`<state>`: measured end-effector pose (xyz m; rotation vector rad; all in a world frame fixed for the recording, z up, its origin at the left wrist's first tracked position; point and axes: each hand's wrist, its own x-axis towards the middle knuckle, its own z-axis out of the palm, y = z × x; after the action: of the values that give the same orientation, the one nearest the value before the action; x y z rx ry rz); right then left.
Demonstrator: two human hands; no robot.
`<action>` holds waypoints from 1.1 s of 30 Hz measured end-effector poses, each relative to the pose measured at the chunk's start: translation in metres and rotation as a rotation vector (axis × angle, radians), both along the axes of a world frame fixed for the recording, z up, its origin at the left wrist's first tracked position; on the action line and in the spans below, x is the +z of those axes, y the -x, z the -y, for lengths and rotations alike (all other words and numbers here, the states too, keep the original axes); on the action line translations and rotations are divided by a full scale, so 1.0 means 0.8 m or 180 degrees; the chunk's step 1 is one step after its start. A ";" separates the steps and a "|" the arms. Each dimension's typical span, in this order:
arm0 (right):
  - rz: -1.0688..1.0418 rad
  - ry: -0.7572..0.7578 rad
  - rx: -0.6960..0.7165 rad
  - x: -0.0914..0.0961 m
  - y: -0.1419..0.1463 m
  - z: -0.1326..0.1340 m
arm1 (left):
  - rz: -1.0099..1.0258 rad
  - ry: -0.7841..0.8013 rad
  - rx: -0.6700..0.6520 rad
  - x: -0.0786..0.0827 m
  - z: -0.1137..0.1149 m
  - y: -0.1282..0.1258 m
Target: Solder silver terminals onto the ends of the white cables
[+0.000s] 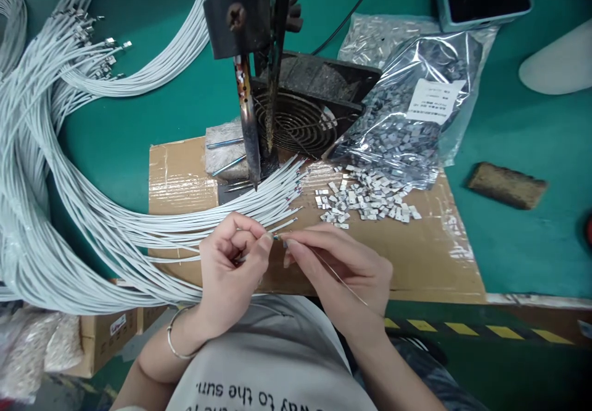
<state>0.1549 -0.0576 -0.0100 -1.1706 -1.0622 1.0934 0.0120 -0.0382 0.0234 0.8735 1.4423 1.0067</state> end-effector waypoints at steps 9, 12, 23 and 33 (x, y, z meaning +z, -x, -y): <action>0.0046 -0.0063 -0.0020 0.002 -0.001 -0.001 | 0.0011 0.0053 -0.0099 -0.001 0.001 -0.001; 0.0012 -0.0028 -0.0063 0.002 -0.002 -0.001 | -0.0020 0.0050 -0.0113 -0.002 0.000 0.000; 0.0079 -0.0046 -0.0032 -0.006 -0.002 0.002 | -0.0002 0.0016 -0.0112 0.001 0.000 -0.001; -0.0050 0.0202 -0.0208 -0.003 0.001 0.000 | 0.0102 -0.0015 -0.0090 -0.003 0.005 0.006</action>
<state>0.1542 -0.0574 -0.0123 -1.2368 -0.9769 1.0902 0.0072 -0.0418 0.0207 0.8753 1.3975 0.9992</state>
